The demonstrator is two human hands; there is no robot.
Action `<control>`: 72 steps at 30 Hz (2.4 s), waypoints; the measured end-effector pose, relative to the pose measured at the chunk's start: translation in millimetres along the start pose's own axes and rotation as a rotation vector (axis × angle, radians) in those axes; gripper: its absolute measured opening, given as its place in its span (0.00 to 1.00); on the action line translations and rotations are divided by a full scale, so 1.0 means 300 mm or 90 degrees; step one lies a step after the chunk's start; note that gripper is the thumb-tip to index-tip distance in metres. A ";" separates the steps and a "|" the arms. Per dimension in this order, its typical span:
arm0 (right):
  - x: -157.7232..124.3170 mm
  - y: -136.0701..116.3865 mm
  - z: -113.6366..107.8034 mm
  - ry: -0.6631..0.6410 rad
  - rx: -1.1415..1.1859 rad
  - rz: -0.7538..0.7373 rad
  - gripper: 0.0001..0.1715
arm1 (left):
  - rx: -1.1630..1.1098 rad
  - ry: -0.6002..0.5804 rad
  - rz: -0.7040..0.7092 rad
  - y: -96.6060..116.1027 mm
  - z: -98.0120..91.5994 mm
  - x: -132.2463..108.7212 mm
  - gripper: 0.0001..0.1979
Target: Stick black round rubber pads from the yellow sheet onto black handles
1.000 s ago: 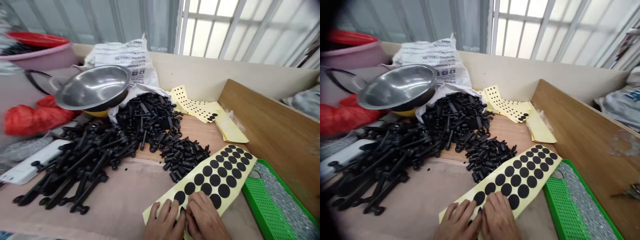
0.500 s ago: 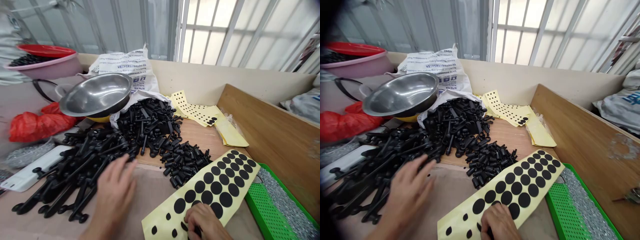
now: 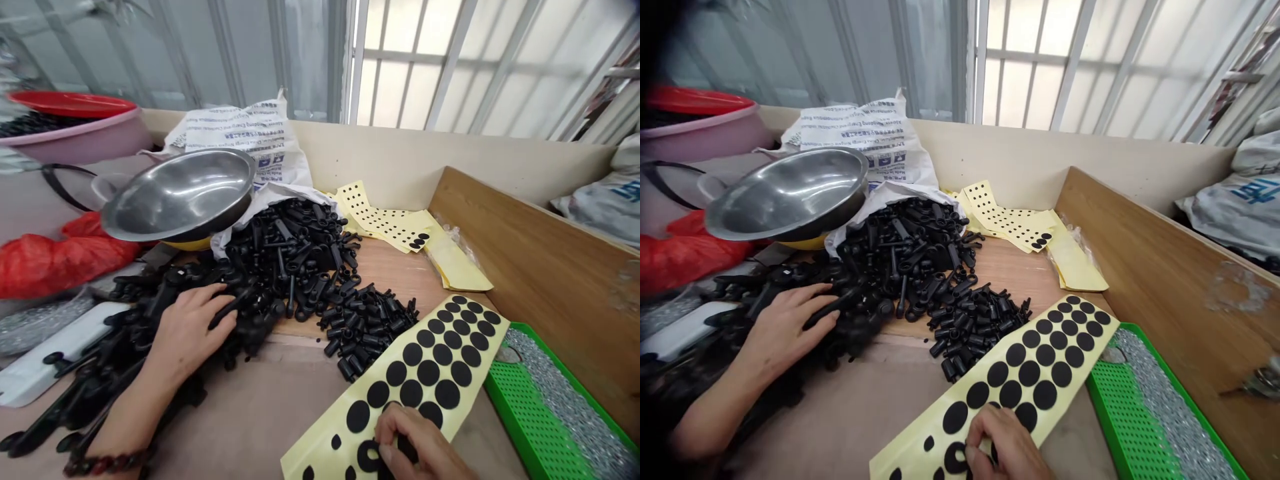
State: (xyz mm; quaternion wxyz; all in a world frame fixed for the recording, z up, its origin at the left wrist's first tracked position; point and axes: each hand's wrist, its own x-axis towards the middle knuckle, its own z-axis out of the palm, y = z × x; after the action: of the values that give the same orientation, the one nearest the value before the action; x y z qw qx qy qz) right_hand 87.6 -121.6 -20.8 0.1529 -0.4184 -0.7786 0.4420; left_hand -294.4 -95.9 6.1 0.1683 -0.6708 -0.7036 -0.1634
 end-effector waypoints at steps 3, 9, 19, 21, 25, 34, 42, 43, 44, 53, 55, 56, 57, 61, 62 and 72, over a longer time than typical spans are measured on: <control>0.005 0.012 0.000 0.005 0.053 -0.026 0.06 | 0.022 -0.002 0.071 0.104 -0.012 -0.077 0.19; 0.003 -0.006 -0.024 -0.013 0.149 0.029 0.04 | 0.035 0.016 0.208 0.236 0.003 -0.165 0.16; -0.003 -0.015 0.000 0.015 -0.006 -0.031 0.08 | -0.090 0.074 0.241 0.283 0.028 -0.199 0.13; -0.007 -0.020 0.002 0.026 -0.030 -0.033 0.09 | -0.128 0.067 0.267 0.315 0.015 -0.215 0.13; -0.019 -0.033 -0.003 0.025 -0.041 -0.041 0.10 | -0.210 -0.008 0.320 0.411 0.008 -0.263 0.15; -0.051 -0.049 -0.011 -0.019 -0.102 -0.120 0.12 | -0.341 -0.177 0.369 0.575 0.036 -0.305 0.21; -0.052 -0.020 -0.041 0.058 -0.020 -0.110 0.08 | -0.342 -0.158 0.361 0.610 0.075 -0.340 0.17; -0.048 -0.014 -0.048 0.056 0.008 -0.105 0.08 | -0.343 -0.123 0.359 0.595 0.075 -0.342 0.18; -0.043 -0.008 -0.052 0.052 0.036 -0.103 0.08 | -0.337 -0.088 0.356 0.573 0.072 -0.340 0.19; -0.007 -0.003 -0.027 0.037 0.190 -0.100 0.07 | -0.007 0.013 0.275 0.351 0.015 -0.255 0.15; -0.003 -0.008 -0.023 0.038 0.220 -0.104 0.06 | -0.033 -0.002 0.283 0.344 0.012 -0.254 0.13; -0.001 -0.011 -0.022 0.039 0.233 -0.104 0.06 | -0.059 -0.014 0.283 0.344 0.012 -0.256 0.13; 0.000 -0.014 -0.022 0.040 0.242 -0.105 0.06 | -0.092 -0.024 0.278 0.345 0.013 -0.260 0.14; 0.005 -0.028 -0.026 0.039 0.279 -0.106 0.08 | -0.336 -0.050 0.121 0.359 0.024 -0.275 0.18; 0.007 -0.031 -0.028 0.039 0.288 -0.104 0.09 | -0.439 -0.067 0.028 0.364 0.026 -0.273 0.18; 0.014 0.000 -0.023 0.030 0.349 -0.070 0.14 | -1.117 0.021 -0.702 0.343 -0.015 -0.159 0.11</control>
State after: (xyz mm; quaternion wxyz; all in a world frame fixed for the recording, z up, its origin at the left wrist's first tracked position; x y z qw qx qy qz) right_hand 89.1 -114.5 -17.5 0.3022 -0.3291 -0.6478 0.6171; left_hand -189.5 -135.6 -11.4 -0.4681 -0.1398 -0.5443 -0.6820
